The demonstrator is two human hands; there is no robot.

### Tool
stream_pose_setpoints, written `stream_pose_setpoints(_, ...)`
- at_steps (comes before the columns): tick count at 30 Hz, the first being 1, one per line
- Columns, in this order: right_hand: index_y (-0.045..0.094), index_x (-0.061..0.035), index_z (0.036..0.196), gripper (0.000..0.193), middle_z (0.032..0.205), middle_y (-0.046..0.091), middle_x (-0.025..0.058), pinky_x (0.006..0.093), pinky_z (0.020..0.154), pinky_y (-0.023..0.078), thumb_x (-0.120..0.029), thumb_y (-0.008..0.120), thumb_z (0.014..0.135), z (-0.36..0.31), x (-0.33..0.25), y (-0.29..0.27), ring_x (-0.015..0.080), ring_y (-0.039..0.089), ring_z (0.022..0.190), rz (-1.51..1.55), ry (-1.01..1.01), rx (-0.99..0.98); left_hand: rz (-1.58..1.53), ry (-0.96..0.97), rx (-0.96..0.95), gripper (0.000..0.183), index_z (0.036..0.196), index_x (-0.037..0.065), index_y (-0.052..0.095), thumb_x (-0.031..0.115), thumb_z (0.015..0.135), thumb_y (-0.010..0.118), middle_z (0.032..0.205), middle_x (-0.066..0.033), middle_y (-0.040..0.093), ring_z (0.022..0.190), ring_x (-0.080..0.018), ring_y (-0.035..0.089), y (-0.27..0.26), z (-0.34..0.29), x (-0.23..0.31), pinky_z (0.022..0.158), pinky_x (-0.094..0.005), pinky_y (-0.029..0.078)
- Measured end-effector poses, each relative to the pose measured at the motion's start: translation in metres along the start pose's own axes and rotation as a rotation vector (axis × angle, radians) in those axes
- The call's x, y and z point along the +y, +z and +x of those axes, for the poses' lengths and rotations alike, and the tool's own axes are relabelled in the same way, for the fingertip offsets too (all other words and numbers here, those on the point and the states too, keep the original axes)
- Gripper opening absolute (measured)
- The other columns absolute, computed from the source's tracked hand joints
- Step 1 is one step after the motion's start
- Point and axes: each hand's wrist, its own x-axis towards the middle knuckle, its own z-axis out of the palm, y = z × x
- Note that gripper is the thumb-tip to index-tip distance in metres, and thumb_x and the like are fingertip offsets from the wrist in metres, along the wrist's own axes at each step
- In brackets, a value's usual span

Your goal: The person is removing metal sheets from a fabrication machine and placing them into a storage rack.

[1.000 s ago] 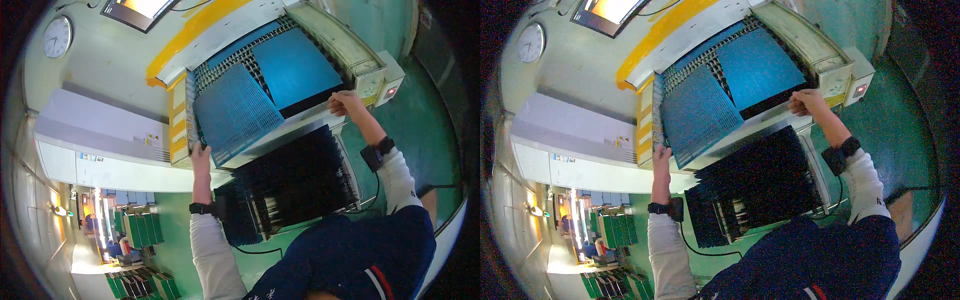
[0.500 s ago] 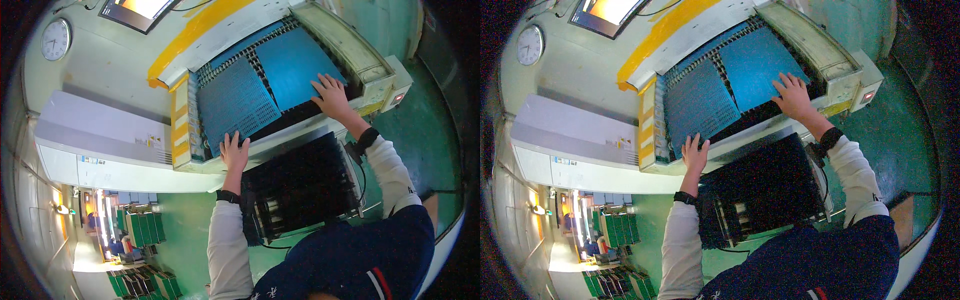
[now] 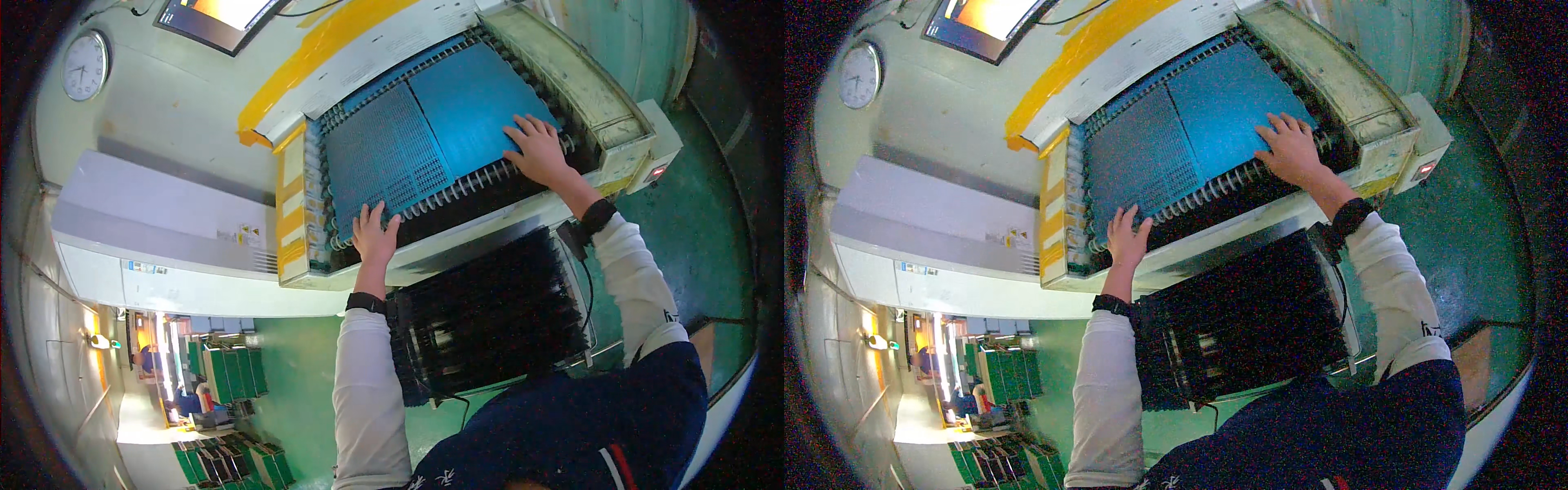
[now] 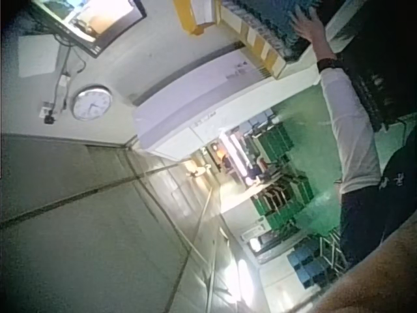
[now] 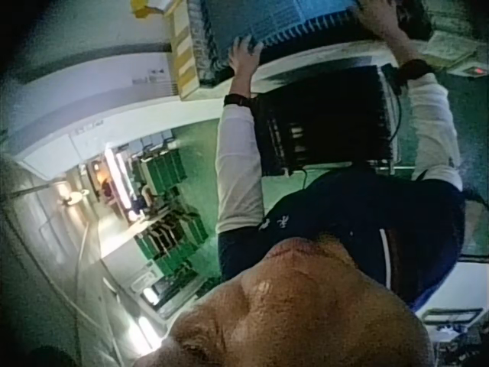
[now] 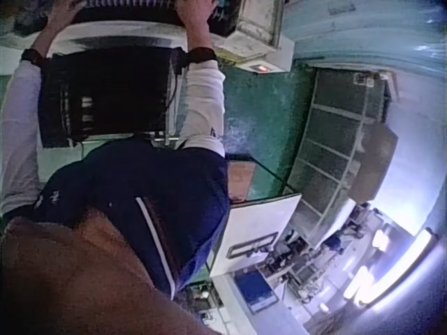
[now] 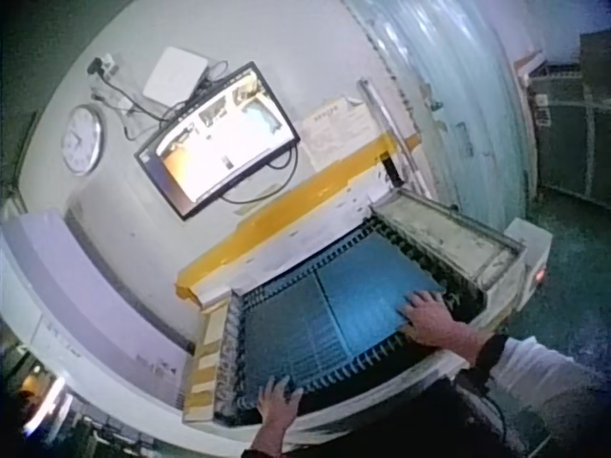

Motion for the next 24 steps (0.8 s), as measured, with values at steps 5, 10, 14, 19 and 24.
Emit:
stream_pose_setpoints(5,0.050,-0.0150,0.118,0.047,0.130,0.040,0.0121,0.0492,0.099,0.026,-0.036,0.058,0.077,-0.001,0.001,-0.001,0.0318,0.033,0.122,0.011,-0.004,0.015,0.004,0.035,0.012,0.054,0.125,0.025,0.045,0.047,0.077,0.056,0.139,-0.0098,0.029,0.126,-0.0398,0.024,0.001,0.002,-0.005,0.100,-0.0530,0.022)
stream_pose_setpoints(10,0.048,-0.0158,0.120,0.048,0.130,0.040,0.0100,0.0472,0.099,0.026,-0.034,0.060,0.077,-0.001,0.001,-0.003,0.0311,0.033,0.123,0.014,-0.001,0.009,0.022,0.050,-0.001,0.056,0.126,0.024,0.044,0.047,0.077,0.056,0.139,-0.0111,0.029,0.126,-0.0395,0.025,-0.002,0.007,-0.010,0.100,-0.0517,0.024)
stream_pose_setpoints(14,0.048,-0.0155,0.120,0.048,0.130,0.041,0.0093,0.0475,0.099,0.026,-0.034,0.060,0.077,0.003,0.001,-0.003,0.0310,0.033,0.122,0.013,0.000,0.007,0.080,0.037,-0.053,0.059,0.128,0.023,0.041,0.047,0.077,0.057,0.138,-0.0131,0.029,0.126,-0.0386,0.026,-0.009,0.009,-0.004,0.101,-0.0490,0.024)
stream_pose_setpoints(19,0.049,-0.0164,0.118,0.047,0.130,0.041,0.0110,0.0491,0.098,0.026,-0.037,0.059,0.076,0.003,0.001,0.001,0.0312,0.034,0.122,0.000,0.003,0.011,0.035,0.108,-0.005,0.058,0.128,0.020,0.042,0.044,0.078,0.057,0.137,-0.0139,0.031,0.126,-0.0369,0.026,-0.011,-0.008,-0.001,0.101,-0.0486,0.023)
stream_pose_setpoints(24,0.050,-0.0154,0.118,0.047,0.129,0.042,0.0105,0.0476,0.098,0.027,-0.035,0.060,0.077,0.009,0.000,0.001,0.0314,0.035,0.121,-0.015,-0.004,0.000,-0.212,0.283,0.134,0.052,0.123,0.009,0.047,0.032,0.078,0.060,0.128,-0.0169,0.043,0.122,-0.0354,0.034,-0.018,-0.058,-0.009,0.100,-0.0439,0.025)
